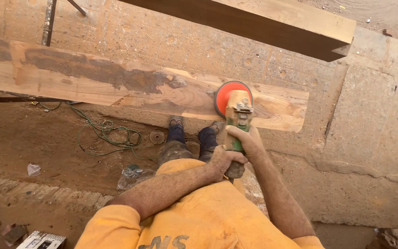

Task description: The person sands a long wooden beam using a handheld power sander.

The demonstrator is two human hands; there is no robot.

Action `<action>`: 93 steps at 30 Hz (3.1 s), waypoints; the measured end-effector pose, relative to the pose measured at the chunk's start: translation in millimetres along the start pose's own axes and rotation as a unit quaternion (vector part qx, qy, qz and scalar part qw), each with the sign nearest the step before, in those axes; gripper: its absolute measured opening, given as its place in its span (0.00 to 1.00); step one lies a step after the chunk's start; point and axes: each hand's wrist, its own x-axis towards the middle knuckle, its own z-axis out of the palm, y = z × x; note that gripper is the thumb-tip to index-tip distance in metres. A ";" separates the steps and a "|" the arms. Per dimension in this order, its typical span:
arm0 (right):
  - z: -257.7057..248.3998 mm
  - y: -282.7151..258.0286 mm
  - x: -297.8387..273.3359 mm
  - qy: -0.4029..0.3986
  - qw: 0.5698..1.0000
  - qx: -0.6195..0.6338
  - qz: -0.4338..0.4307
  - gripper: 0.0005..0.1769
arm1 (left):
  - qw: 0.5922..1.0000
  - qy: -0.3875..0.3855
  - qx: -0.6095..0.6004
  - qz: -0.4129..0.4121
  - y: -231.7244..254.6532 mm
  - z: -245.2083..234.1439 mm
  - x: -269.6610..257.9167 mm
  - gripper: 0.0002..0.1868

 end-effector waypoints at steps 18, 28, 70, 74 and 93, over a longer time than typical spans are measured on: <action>-85.8 -5.2 0.4 0.112 0.987 0.111 -0.007 0.31 | 0.989 -0.041 0.139 0.030 2.2 66.9 71.2 0.23; -114.2 -10.5 6.2 0.160 0.948 0.275 -0.001 0.29 | 0.831 -0.018 0.546 0.101 18.3 85.5 79.4 0.46; 157.7 -64.5 -4.2 0.168 0.943 -0.284 0.032 0.39 | 0.392 0.405 0.752 0.341 301.0 -403.5 -69.7 0.12; 118.9 -47.5 -7.2 0.164 0.947 -0.241 0.132 0.42 | 0.403 0.395 0.758 0.327 298.2 -408.2 -69.6 0.12; 92.2 -42.1 -2.8 0.247 0.943 -0.149 0.164 0.42 | 0.388 0.396 0.765 0.329 300.8 -408.7 -66.9 0.14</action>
